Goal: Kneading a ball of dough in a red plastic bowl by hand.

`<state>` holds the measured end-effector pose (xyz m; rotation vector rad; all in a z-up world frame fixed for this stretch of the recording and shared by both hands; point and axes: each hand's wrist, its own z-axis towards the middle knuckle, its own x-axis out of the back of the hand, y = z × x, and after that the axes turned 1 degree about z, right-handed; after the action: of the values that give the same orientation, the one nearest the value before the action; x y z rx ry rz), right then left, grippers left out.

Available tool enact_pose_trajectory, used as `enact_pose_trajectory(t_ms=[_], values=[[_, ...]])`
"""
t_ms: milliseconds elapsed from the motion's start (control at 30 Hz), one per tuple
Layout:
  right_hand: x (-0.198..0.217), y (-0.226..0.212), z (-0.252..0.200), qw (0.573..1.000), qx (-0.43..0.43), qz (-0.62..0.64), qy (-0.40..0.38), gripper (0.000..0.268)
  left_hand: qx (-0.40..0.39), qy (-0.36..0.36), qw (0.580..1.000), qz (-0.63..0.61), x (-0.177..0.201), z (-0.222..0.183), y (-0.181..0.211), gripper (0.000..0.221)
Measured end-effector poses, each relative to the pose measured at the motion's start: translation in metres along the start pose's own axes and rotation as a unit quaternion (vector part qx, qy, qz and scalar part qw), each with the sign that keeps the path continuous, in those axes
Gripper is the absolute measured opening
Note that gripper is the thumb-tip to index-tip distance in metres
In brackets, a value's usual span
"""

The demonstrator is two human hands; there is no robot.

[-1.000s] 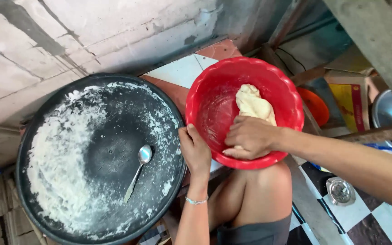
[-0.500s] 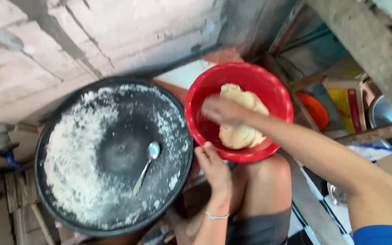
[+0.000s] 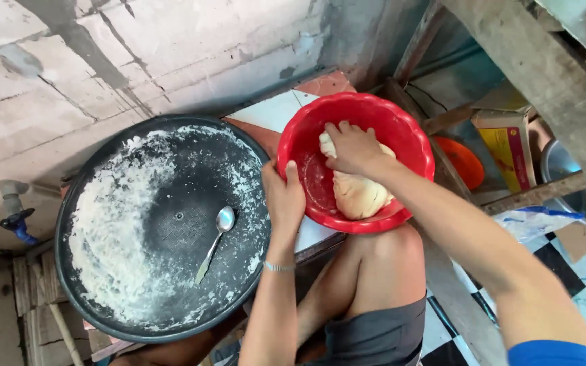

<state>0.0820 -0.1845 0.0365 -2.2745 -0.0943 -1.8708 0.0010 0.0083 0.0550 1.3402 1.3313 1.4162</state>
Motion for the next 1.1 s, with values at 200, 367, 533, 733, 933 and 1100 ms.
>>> enact_pose_trajectory(t_ms=[200,367,533,733,933,1100], values=[[0.029,0.007,-0.091,0.98,0.145,-0.038,0.13,0.07,0.034,-0.037,0.992,0.117,0.002,0.004,0.0,0.038],[0.051,0.002,-0.15,0.986,0.122,-0.032,0.111,0.048,0.034,-0.036,0.991,0.122,-0.003,0.006,-0.007,0.037],[0.047,0.017,-0.051,0.912,0.253,-0.04,0.319,0.035,0.043,-0.051,0.994,0.084,-0.006,0.002,-0.006,0.036],[0.079,-0.017,-0.014,0.958,0.077,0.182,-0.206,0.057,0.038,-0.058,0.995,0.074,0.002,0.007,0.006,0.036],[0.041,0.016,-0.063,0.969,0.229,0.083,-0.037,0.064,0.033,-0.059,0.994,0.086,0.004,0.006,-0.004,0.033],[0.007,0.047,-0.077,0.921,0.351,-0.002,0.169,0.021,0.037,-0.054,0.995,0.076,0.002,0.007,0.005,0.033]])
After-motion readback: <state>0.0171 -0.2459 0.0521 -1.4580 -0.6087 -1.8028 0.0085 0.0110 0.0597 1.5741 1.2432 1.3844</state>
